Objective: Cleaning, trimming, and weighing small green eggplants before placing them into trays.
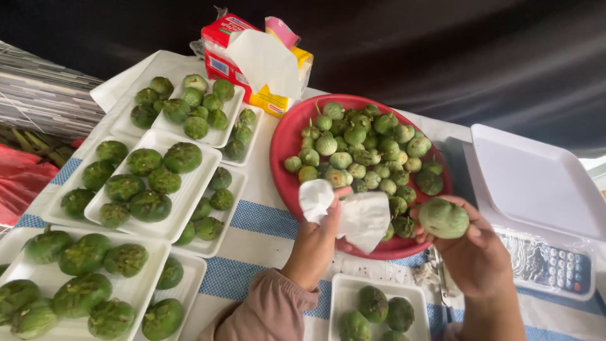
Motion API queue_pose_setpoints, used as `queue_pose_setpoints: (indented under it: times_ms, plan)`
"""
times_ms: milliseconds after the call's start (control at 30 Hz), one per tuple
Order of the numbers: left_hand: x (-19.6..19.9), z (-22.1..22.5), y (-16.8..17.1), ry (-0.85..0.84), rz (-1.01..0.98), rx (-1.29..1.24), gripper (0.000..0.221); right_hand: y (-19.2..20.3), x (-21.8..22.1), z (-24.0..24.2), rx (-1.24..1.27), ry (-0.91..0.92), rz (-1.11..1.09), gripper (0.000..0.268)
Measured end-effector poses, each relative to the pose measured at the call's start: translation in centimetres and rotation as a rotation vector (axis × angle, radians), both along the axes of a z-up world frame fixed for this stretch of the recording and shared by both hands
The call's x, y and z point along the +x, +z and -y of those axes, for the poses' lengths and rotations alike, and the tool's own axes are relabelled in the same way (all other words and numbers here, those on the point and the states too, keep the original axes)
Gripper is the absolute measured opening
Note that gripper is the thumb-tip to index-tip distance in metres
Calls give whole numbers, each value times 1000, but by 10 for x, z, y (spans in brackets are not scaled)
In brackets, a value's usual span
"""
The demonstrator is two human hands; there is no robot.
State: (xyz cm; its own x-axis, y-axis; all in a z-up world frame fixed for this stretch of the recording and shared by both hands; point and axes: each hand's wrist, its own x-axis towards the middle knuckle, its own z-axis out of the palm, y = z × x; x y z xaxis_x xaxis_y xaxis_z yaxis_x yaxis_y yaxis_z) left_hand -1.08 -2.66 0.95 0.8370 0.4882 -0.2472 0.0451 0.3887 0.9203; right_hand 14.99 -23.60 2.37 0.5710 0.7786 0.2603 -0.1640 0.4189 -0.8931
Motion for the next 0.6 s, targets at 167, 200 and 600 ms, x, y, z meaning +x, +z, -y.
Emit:
queue_pose_setpoints:
  times_ms: [167, 200, 600]
  plan:
    - [5, 8, -16, -106, -51, 162, 67, -18, -16, -3, 100, 3, -239, 48]
    - [8, 11, -24, -81, -5, 175, 54, -17, -23, -5, 73, -75, -117, 45]
    - [8, 21, -15, -191, 81, 170, 38, -30, -60, -12, -223, -369, 489, 55]
